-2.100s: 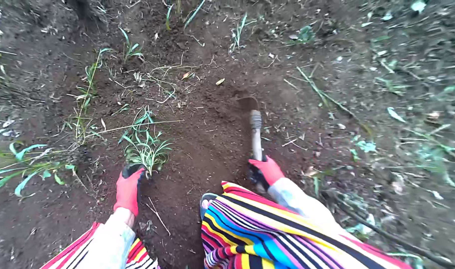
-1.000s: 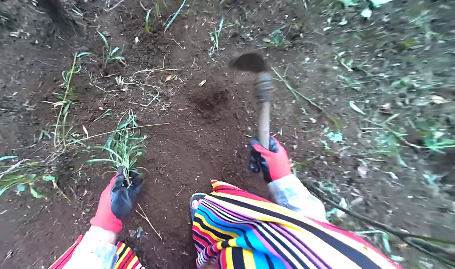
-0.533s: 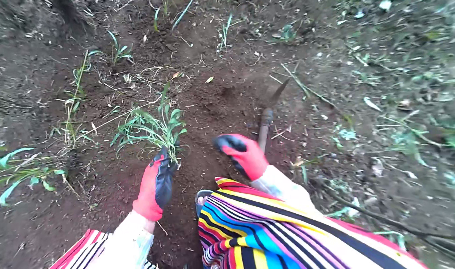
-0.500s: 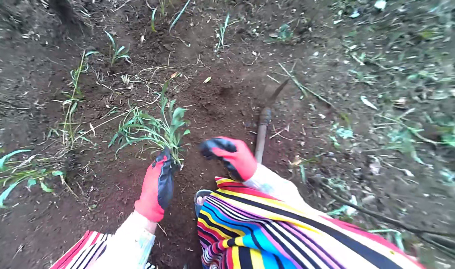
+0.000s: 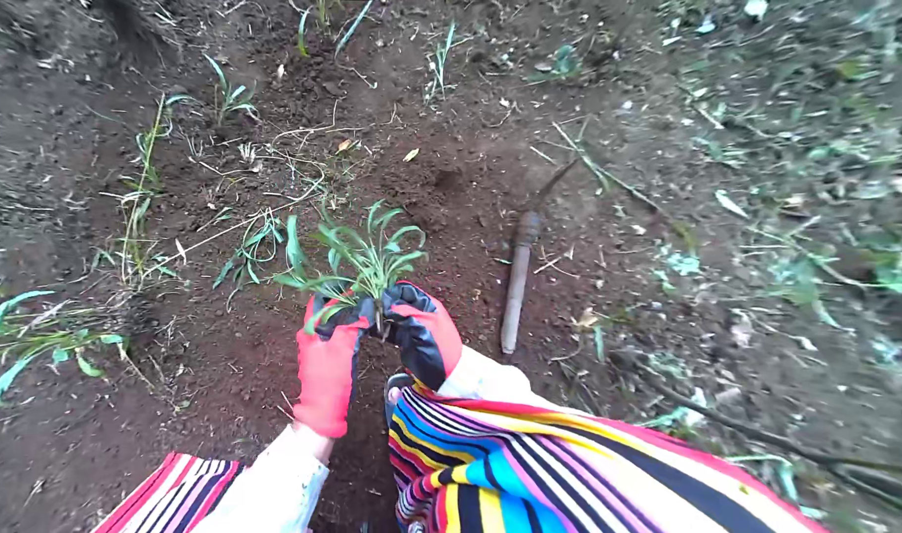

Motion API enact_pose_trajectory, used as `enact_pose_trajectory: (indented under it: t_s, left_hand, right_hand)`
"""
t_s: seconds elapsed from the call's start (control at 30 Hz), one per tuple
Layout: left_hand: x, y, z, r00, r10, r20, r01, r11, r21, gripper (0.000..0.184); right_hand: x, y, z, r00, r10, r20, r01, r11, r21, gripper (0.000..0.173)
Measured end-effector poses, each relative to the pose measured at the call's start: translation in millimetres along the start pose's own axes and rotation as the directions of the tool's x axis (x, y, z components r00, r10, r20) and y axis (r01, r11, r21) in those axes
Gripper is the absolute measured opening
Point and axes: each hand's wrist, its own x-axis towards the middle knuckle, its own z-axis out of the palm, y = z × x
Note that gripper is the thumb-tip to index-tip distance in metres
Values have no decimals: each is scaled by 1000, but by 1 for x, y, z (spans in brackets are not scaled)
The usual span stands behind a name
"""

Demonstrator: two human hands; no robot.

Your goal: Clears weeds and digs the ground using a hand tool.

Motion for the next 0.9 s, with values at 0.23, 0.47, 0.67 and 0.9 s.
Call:
enact_pose_trajectory:
  t_s: [0.23,0.47,0.67,0.9]
  left_hand:
    - [-20,2,22,985,-1,-174,-5,999,-32,13]
    - [-4,3,-3,1000,-4,-17,7,978,206,20]
    - [-1,-4,15,993,-28,113,1,974,228,21]
    - [-2,3,20,966,-135,220,123,990,66,6]
  right_hand:
    - [1,19,0,983,-9,-184,70,942,327,19]
    - [-3,0,-15,952,-155,-265,141,987,-70,13]
    - [-2,4,-8,945,-180,-275,131,973,-188,21]
    - [-4,12,-7,946,-247,-210,213,962,-171,27]
